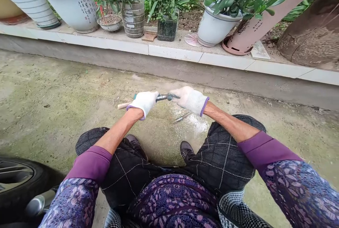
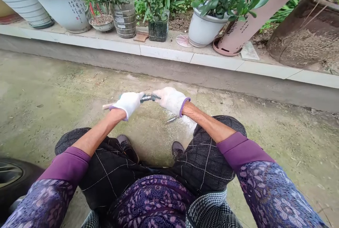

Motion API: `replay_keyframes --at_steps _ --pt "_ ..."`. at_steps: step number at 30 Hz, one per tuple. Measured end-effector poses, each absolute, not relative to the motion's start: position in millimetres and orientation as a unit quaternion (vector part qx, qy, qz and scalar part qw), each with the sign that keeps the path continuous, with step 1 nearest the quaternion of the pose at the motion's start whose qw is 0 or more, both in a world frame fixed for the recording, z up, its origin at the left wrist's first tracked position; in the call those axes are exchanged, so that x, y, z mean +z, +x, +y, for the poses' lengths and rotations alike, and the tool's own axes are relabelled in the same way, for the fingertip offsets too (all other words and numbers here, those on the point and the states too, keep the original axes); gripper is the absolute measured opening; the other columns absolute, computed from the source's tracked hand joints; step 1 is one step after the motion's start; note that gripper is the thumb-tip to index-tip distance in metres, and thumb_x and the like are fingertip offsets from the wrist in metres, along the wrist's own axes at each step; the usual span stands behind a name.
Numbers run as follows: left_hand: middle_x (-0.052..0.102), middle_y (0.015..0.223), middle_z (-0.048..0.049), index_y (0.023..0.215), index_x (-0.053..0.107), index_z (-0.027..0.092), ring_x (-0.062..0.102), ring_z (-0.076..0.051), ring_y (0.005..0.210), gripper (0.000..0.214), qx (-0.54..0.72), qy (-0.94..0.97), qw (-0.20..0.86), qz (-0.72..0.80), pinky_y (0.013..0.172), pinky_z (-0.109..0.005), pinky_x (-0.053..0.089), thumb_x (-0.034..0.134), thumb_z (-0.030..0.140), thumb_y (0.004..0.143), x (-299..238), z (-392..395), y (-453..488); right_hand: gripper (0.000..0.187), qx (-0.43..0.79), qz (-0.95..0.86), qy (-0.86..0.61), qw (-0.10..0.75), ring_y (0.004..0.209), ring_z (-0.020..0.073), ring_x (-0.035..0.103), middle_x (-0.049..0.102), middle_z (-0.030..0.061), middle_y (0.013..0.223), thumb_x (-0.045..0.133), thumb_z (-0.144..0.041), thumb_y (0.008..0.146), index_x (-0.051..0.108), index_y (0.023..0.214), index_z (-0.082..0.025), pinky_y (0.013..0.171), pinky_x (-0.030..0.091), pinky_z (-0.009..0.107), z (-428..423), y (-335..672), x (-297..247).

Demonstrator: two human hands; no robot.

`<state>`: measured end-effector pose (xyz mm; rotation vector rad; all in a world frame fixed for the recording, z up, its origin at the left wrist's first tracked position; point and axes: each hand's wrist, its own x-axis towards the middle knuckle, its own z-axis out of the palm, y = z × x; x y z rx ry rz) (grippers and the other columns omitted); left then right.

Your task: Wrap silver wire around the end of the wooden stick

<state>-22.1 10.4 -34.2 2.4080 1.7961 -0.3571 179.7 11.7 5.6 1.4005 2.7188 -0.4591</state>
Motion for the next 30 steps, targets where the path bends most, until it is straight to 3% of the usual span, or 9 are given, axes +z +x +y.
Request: replay_keyframes --at_steps 6,8,12,14,18,23,27,30 --pt "0.075 0.091 -0.0108 0.13 0.062 0.022 0.072 -0.024 0.084 0.039 -0.109 0.819 0.094 0.556 0.078 -0.03 0.048 0.053 0.029 0.093 -23 -5 -13 0.027 -0.216 0.867 0.442 -0.084 0.09 0.0172 0.065 0.076 0.0051 0.101 0.049 -0.022 0.093 0.075 0.1 -0.018 0.082 0.044 0.026 41 196 -9" --pt "0.075 0.092 -0.008 0.13 0.062 0.024 0.071 -0.022 0.081 0.039 -0.088 0.815 0.108 0.563 0.076 -0.029 0.048 0.052 0.034 0.094 -20 -4 -17 0.027 -0.265 0.851 0.438 -0.115 0.085 0.0159 0.064 0.075 0.0045 0.096 0.05 -0.019 0.09 0.076 0.097 -0.017 0.08 0.044 0.025 46 194 -16" --pt "0.076 0.103 -0.0061 0.123 0.066 0.025 0.071 -0.021 0.09 0.035 -0.005 0.791 0.118 0.601 0.078 -0.028 0.048 0.046 0.038 0.097 -20 7 -28 0.031 -0.33 0.807 0.481 -0.088 0.066 0.0126 0.059 0.073 0.0033 0.084 0.047 -0.018 0.09 0.077 0.099 -0.015 0.066 0.043 0.024 39 176 -21" --pt "0.076 0.105 -0.0077 0.124 0.065 0.025 0.072 -0.023 0.093 0.035 -0.002 0.776 0.106 0.622 0.079 -0.029 0.049 0.046 0.039 0.097 -23 13 -32 0.031 -0.323 0.817 0.472 -0.07 0.071 0.0131 0.061 0.074 0.0038 0.09 0.047 -0.02 0.092 0.077 0.1 -0.016 0.068 0.043 0.023 30 168 -20" --pt "0.075 0.096 -0.0129 0.124 0.065 0.022 0.073 -0.027 0.086 0.034 -0.039 0.768 0.082 0.633 0.074 -0.034 0.051 0.046 0.029 0.096 -28 18 -34 0.03 -0.225 0.866 0.447 -0.004 0.086 0.0175 0.065 0.076 0.0062 0.101 0.047 -0.023 0.096 0.076 0.105 -0.018 0.074 0.042 0.025 15 162 -9" --pt "0.074 0.091 -0.0166 0.12 0.065 0.019 0.074 -0.031 0.09 0.036 -0.11 0.795 0.019 0.597 0.073 -0.037 0.053 0.04 0.015 0.094 -30 13 -25 0.033 -0.11 0.875 0.468 0.062 0.082 0.0198 0.065 0.076 0.0077 0.097 0.045 -0.03 0.099 0.074 0.112 -0.02 0.066 0.038 0.028 14 169 13" --pt "0.073 0.085 -0.0156 0.117 0.068 0.019 0.073 -0.032 0.087 0.034 -0.099 0.831 0.051 0.545 0.074 -0.04 0.052 0.046 0.015 0.092 -32 10 -22 0.03 -0.119 0.874 0.47 0.033 0.081 0.0191 0.064 0.075 0.0074 0.094 0.047 -0.029 0.097 0.075 0.105 -0.02 0.067 0.038 0.028 29 179 10" --pt "0.072 0.078 -0.0104 0.108 0.071 0.018 0.071 -0.027 0.083 0.026 -0.018 0.823 0.138 0.551 0.078 -0.035 0.05 0.058 0.018 0.086 -33 10 -24 0.025 -0.203 0.866 0.454 -0.049 0.081 0.0165 0.062 0.074 0.0049 0.093 0.05 -0.026 0.093 0.074 0.097 -0.019 0.07 0.041 0.026 40 186 -1"
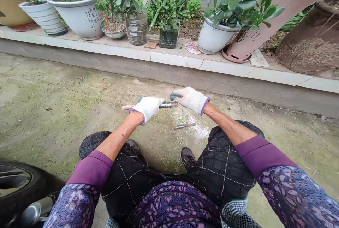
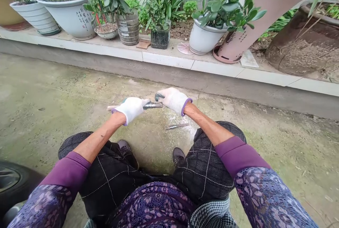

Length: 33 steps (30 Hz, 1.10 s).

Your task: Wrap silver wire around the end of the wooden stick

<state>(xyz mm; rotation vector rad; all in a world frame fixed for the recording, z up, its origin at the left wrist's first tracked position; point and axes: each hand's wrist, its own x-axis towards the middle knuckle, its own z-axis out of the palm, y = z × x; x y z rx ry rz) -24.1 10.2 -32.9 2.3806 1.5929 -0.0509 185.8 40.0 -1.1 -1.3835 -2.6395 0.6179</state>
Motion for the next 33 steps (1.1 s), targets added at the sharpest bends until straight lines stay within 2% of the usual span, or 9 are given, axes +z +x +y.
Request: replay_keyframes --at_steps 3,8,11,16,21,24,26,29,33 --pt "0.071 0.077 -0.0056 0.105 0.072 0.017 0.068 -0.021 0.079 0.024 0.035 0.813 0.188 0.549 0.077 -0.029 0.048 0.063 0.023 0.084 -34 10 -26 0.022 0.322 -0.824 -0.448 0.129 0.066 0.0116 0.055 0.067 0.0011 0.079 0.052 -0.023 0.087 0.073 0.088 -0.018 0.061 0.041 0.023 42 186 -4" --pt "0.073 0.087 -0.0043 0.109 0.072 0.012 0.064 -0.015 0.078 0.03 0.14 0.788 0.232 0.553 0.074 -0.023 0.047 0.054 0.029 0.09 -36 12 -27 0.02 0.469 -0.7 -0.511 0.172 0.044 0.0076 0.036 0.044 -0.0055 0.056 0.051 -0.024 0.083 0.068 0.088 -0.016 0.04 0.027 0.021 29 172 -1" --pt "0.073 0.087 -0.0054 0.109 0.072 0.014 0.065 -0.016 0.079 0.03 0.132 0.763 0.212 0.596 0.073 -0.024 0.048 0.055 0.03 0.09 -37 18 -31 0.02 0.432 -0.727 -0.511 0.153 0.048 0.0083 0.041 0.05 -0.0036 0.059 0.051 -0.023 0.085 0.07 0.089 -0.016 0.046 0.032 0.021 20 163 -7" --pt "0.073 0.089 -0.0136 0.111 0.07 0.016 0.07 -0.024 0.082 0.03 0.004 0.761 0.117 0.639 0.077 -0.033 0.05 0.046 0.022 0.094 -36 23 -36 0.024 0.293 -0.844 -0.447 0.053 0.062 0.0114 0.051 0.066 0.0013 0.075 0.05 -0.024 0.09 0.072 0.09 -0.017 0.06 0.037 0.025 10 168 -12" --pt "0.074 0.087 -0.0118 0.118 0.067 0.02 0.071 -0.024 0.084 0.031 -0.117 0.812 0.085 0.565 0.079 -0.032 0.049 0.051 0.024 0.092 -28 10 -22 0.026 0.227 -0.862 -0.442 0.095 0.078 0.0163 0.06 0.073 0.005 0.089 0.049 -0.023 0.091 0.074 0.091 -0.017 0.075 0.042 0.027 26 190 -8" --pt "0.075 0.087 -0.0077 0.121 0.068 0.024 0.07 -0.022 0.081 0.033 -0.093 0.828 0.111 0.542 0.078 -0.03 0.049 0.053 0.03 0.092 -22 3 -16 0.026 0.262 -0.848 -0.439 0.138 0.084 0.0165 0.062 0.073 0.0045 0.093 0.049 -0.019 0.088 0.074 0.09 -0.017 0.08 0.043 0.027 39 198 -10" --pt "0.076 0.094 -0.0069 0.12 0.069 0.024 0.07 -0.021 0.083 0.033 -0.04 0.83 0.135 0.539 0.078 -0.029 0.048 0.05 0.033 0.094 -21 3 -16 0.027 0.293 -0.834 -0.444 0.147 0.079 0.015 0.06 0.072 0.0037 0.088 0.048 -0.019 0.087 0.074 0.091 -0.016 0.075 0.043 0.025 42 197 -13" --pt "0.076 0.101 -0.006 0.117 0.07 0.022 0.07 -0.02 0.088 0.032 0.057 0.812 0.175 0.553 0.077 -0.027 0.048 0.05 0.033 0.094 -24 8 -23 0.029 0.321 -0.815 -0.468 0.12 0.066 0.0128 0.054 0.069 0.0024 0.079 0.047 -0.023 0.089 0.075 0.093 -0.015 0.063 0.039 0.024 38 188 -19" --pt "0.076 0.1 -0.0082 0.109 0.072 0.019 0.07 -0.021 0.089 0.03 0.072 0.782 0.172 0.595 0.076 -0.028 0.049 0.05 0.035 0.094 -33 19 -31 0.027 0.303 -0.838 -0.448 0.07 0.075 0.0141 0.059 0.073 0.0037 0.089 0.048 -0.023 0.091 0.075 0.095 -0.017 0.069 0.041 0.025 25 174 -22"
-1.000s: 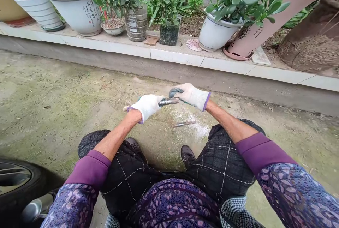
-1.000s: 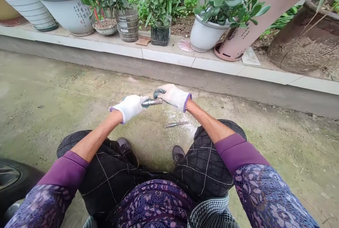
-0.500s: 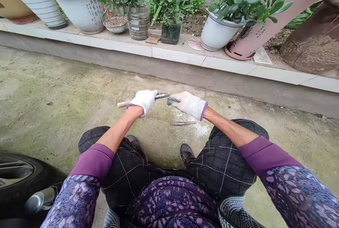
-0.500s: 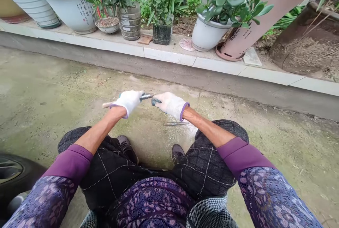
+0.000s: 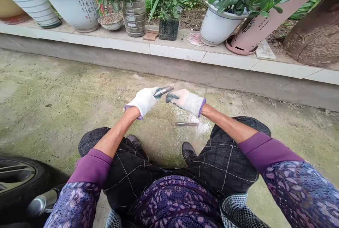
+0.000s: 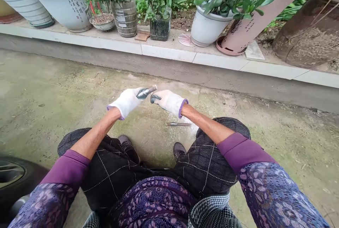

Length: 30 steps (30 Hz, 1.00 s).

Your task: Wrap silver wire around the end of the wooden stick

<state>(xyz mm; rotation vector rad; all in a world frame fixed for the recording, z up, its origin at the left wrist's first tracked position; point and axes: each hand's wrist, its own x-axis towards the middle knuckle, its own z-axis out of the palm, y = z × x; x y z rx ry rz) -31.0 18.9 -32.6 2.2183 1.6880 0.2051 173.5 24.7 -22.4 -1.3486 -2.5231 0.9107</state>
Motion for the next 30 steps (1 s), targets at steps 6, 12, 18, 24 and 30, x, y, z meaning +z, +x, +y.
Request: replay_keyframes --at_steps 6,12,18,24,30 --pt "0.074 0.092 -0.0147 0.117 0.068 0.017 0.073 -0.028 0.087 0.033 -0.067 0.779 0.077 0.619 0.075 -0.034 0.051 0.044 0.02 0.095 -36 18 -27 0.028 0.189 -0.871 -0.451 -0.042 0.075 0.0175 0.061 0.074 0.0064 0.092 0.047 -0.028 0.095 0.073 0.103 -0.019 0.066 0.037 0.028 9 163 -8" --pt "0.073 0.091 -0.0181 0.116 0.069 0.017 0.073 -0.033 0.095 0.033 -0.144 0.831 0.038 0.536 0.079 -0.039 0.051 0.046 0.013 0.093 -39 5 -15 0.024 0.13 -0.878 -0.456 -0.06 0.077 0.0186 0.062 0.074 0.0058 0.088 0.053 -0.027 0.092 0.075 0.098 -0.021 0.065 0.036 0.028 22 171 -3" --pt "0.075 0.091 -0.0097 0.12 0.07 0.021 0.072 -0.024 0.084 0.033 -0.022 0.825 0.131 0.549 0.077 -0.032 0.05 0.055 0.029 0.092 -31 6 -21 0.026 0.282 -0.84 -0.451 0.109 0.075 0.0136 0.059 0.071 0.0024 0.085 0.048 -0.02 0.087 0.074 0.091 -0.017 0.07 0.042 0.024 43 188 -12" --pt "0.076 0.101 -0.0063 0.112 0.072 0.018 0.07 -0.019 0.09 0.031 0.106 0.788 0.197 0.573 0.079 -0.026 0.05 0.05 0.032 0.095 -30 16 -29 0.026 0.33 -0.816 -0.465 0.092 0.067 0.0124 0.057 0.07 0.0024 0.08 0.047 -0.019 0.09 0.073 0.091 -0.016 0.066 0.042 0.024 27 172 -17" --pt "0.075 0.096 -0.0137 0.112 0.07 0.019 0.073 -0.026 0.089 0.03 -0.04 0.772 0.11 0.625 0.077 -0.033 0.052 0.046 0.025 0.095 -43 21 -28 0.028 0.198 -0.879 -0.432 -0.042 0.078 0.0175 0.063 0.075 0.0064 0.093 0.047 -0.025 0.096 0.073 0.1 -0.019 0.069 0.04 0.026 10 156 -17"
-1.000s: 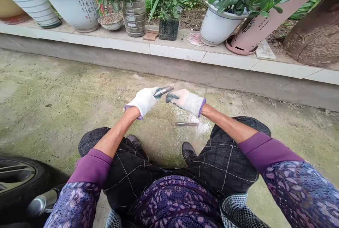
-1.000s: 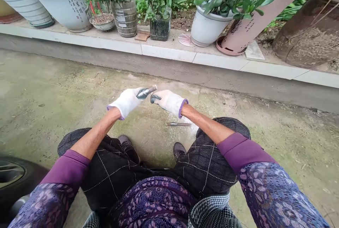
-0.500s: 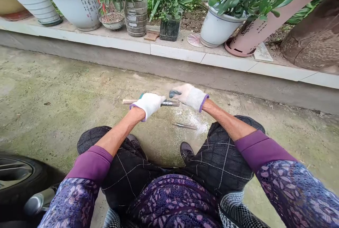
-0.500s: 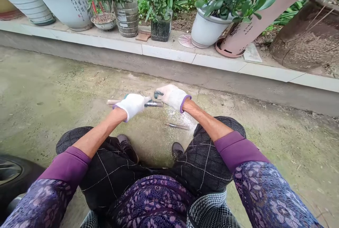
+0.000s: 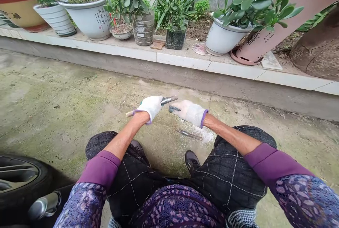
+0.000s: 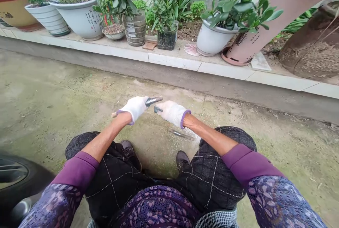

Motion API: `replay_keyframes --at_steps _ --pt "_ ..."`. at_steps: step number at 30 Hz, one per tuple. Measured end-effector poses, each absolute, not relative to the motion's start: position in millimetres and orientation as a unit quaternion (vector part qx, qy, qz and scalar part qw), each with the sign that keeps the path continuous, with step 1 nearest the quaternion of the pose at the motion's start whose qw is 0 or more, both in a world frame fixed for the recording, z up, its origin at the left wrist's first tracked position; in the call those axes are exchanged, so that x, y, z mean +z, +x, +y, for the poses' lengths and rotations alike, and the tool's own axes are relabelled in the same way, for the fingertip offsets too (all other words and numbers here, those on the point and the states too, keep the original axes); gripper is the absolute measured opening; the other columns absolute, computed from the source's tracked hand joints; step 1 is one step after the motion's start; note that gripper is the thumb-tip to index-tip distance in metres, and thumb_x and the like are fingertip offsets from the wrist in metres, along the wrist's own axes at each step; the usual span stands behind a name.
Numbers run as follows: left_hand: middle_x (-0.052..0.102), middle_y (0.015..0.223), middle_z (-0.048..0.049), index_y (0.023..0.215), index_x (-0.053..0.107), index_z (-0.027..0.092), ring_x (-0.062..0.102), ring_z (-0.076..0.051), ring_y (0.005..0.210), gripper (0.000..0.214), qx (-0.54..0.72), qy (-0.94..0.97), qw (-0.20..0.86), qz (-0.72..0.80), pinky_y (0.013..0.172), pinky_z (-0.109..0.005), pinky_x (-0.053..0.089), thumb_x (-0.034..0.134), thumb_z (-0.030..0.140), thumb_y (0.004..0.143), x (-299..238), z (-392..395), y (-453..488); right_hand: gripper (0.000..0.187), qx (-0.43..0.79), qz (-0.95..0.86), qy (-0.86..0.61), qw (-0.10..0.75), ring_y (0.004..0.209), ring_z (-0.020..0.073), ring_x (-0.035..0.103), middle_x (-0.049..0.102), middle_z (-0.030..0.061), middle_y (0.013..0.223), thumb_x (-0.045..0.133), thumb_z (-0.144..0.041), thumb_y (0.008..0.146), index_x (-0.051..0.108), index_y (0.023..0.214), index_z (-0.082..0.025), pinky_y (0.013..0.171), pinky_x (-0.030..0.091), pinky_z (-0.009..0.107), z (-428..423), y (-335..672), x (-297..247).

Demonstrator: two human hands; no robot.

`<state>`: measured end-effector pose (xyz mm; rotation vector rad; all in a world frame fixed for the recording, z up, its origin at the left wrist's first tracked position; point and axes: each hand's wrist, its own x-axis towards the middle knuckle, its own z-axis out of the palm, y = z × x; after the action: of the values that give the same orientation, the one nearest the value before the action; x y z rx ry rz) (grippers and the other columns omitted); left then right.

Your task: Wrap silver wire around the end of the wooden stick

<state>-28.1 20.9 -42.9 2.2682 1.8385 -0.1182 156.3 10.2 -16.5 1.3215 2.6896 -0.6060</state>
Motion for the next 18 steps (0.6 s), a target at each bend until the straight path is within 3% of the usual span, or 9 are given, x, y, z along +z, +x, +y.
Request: replay_keyframes --at_steps 3,7,10,13,18 --pt "0.074 0.092 -0.0175 0.111 0.07 0.016 0.073 -0.031 0.093 0.033 -0.103 0.793 0.054 0.598 0.079 -0.038 0.053 0.045 0.012 0.091 -47 16 -23 0.027 -0.156 0.883 0.438 0.065 0.076 0.0184 0.062 0.075 0.0069 0.092 0.049 -0.027 0.094 0.074 0.101 -0.02 0.065 0.037 0.027 18 158 -10" --pt "0.073 0.087 -0.0146 0.11 0.072 0.019 0.073 -0.031 0.091 0.031 -0.103 0.821 0.074 0.557 0.08 -0.039 0.052 0.05 0.012 0.089 -41 13 -19 0.025 -0.196 0.87 0.452 -0.005 0.077 0.0166 0.06 0.073 0.0051 0.088 0.049 -0.025 0.091 0.074 0.093 -0.019 0.067 0.039 0.026 42 168 -7" --pt "0.071 0.081 -0.0072 0.104 0.073 0.02 0.07 -0.024 0.079 0.022 -0.011 0.806 0.193 0.559 0.074 -0.032 0.052 0.06 0.022 0.087 -27 12 -19 0.022 -0.306 0.828 0.464 -0.074 0.066 0.0118 0.055 0.067 0.0017 0.079 0.051 -0.022 0.087 0.073 0.088 -0.018 0.061 0.04 0.023 55 174 -3" --pt "0.065 0.075 -0.0007 0.11 0.07 0.019 0.058 -0.012 0.058 0.028 0.128 0.746 0.327 0.566 0.057 -0.024 0.048 0.061 0.032 0.088 -6 5 -20 0.022 -0.418 0.746 0.505 -0.113 0.046 0.0078 0.038 0.05 -0.0034 0.06 0.051 -0.026 0.086 0.07 0.089 -0.017 0.043 0.031 0.022 56 176 9" --pt "0.031 0.052 0.0101 0.13 0.057 0.018 0.022 -0.006 0.036 0.053 0.381 0.544 0.565 0.49 0.036 -0.018 0.03 0.038 0.055 0.099 28 -2 -17 0.022 -0.472 0.728 0.467 -0.171 0.041 0.0063 0.033 0.039 -0.0062 0.055 0.05 -0.023 0.087 0.07 0.095 -0.016 0.036 0.025 0.019 44 177 32"
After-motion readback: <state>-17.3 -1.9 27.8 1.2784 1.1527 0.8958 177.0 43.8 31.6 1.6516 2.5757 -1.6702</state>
